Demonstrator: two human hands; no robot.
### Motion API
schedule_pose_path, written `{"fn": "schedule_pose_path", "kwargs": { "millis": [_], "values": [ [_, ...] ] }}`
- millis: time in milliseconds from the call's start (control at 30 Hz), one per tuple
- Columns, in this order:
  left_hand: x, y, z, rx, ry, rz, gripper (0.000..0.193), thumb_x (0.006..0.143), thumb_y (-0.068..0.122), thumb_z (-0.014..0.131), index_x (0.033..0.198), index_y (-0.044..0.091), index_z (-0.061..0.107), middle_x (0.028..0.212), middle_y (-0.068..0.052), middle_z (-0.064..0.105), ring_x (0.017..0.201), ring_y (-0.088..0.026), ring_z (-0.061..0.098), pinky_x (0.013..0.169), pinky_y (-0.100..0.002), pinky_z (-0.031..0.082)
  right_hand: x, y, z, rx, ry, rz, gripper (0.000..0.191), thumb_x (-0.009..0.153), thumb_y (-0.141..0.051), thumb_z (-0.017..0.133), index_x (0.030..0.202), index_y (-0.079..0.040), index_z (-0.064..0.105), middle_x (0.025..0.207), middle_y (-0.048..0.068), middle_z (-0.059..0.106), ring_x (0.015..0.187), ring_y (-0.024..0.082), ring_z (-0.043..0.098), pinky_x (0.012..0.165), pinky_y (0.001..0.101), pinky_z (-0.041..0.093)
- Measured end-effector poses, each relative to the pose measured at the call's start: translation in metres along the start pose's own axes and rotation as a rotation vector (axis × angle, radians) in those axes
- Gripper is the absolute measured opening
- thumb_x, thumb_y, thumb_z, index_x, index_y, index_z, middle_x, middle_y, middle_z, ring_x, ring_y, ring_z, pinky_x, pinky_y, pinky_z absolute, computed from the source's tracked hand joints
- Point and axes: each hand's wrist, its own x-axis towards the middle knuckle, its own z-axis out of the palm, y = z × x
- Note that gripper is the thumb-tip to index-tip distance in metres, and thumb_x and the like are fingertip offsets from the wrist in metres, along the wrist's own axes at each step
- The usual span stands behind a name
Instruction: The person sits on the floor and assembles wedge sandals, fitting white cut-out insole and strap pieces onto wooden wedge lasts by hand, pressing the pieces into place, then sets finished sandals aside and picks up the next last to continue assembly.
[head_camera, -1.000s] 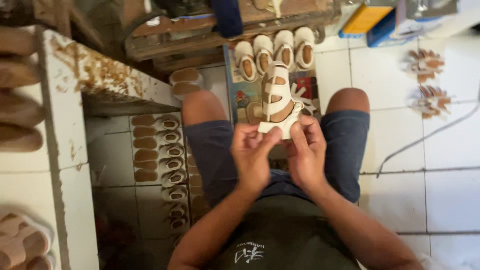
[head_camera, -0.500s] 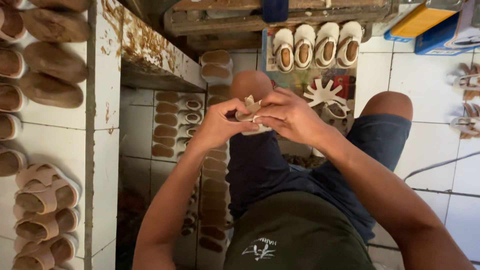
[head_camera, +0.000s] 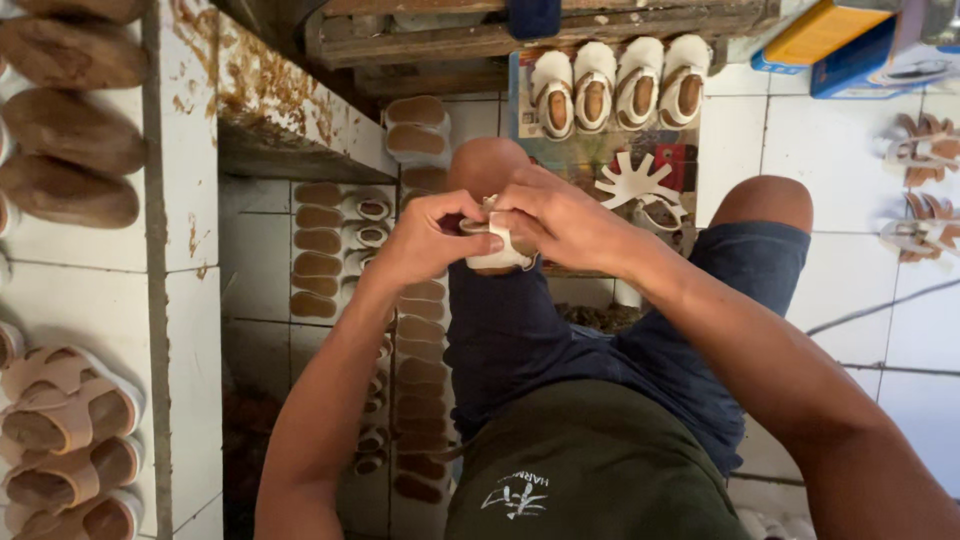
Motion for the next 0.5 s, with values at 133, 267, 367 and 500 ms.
{"fn": "schedule_pose_path", "kwargs": {
  "millis": [133,267,367,500],
  "values": [
    [0.006,-0.009,0.0,-0.027,-0.025,0.036,0.016,0.084,0.002,0.085,0.09,0.002,0.07,0.086,0.003,0.068,0.079,-0.003,0.061,0.068,-0.021,0.05,-0.004,0.005,-0.005,0.212,0.111,0.096,0.029,0.105,-0.014,0.06,0.131,-0.003,0.066,0.112,0.011,0.067,0.099,0.025,0.067,0.085,0.0384,0.055],
    [0.008,-0.013,0.001,-0.063,-0.051,0.041,0.017,0.085,0.001,0.085,0.092,0.001,0.07,0.089,0.002,0.068,0.082,-0.003,0.061,0.071,-0.022,0.05,-0.008,0.002,-0.009,0.135,0.058,0.102,0.026,0.099,-0.015,0.067,0.122,-0.001,0.069,0.107,0.013,0.067,0.096,0.029,0.066,0.08,0.0393,0.055],
    [0.01,-0.011,0.002,-0.081,-0.054,0.052,0.017,0.086,0.0,0.085,0.093,0.0,0.07,0.089,0.002,0.067,0.083,-0.003,0.06,0.071,-0.022,0.05,-0.011,-0.005,-0.009,-0.018,0.077,0.018,0.018,0.095,-0.014,0.071,0.107,-0.001,0.07,0.099,0.013,0.065,0.093,0.033,0.064,0.077,0.0424,0.052],
    [0.008,-0.007,0.003,-0.108,-0.038,0.003,0.016,0.085,0.0,0.084,0.093,0.001,0.071,0.088,0.003,0.068,0.081,-0.003,0.062,0.068,-0.022,0.051,-0.012,-0.011,-0.006,-0.144,0.077,-0.023,0.012,0.096,-0.012,0.069,0.099,-0.002,0.063,0.098,0.014,0.058,0.098,0.034,0.06,0.079,0.0459,0.048]
  ]
}}
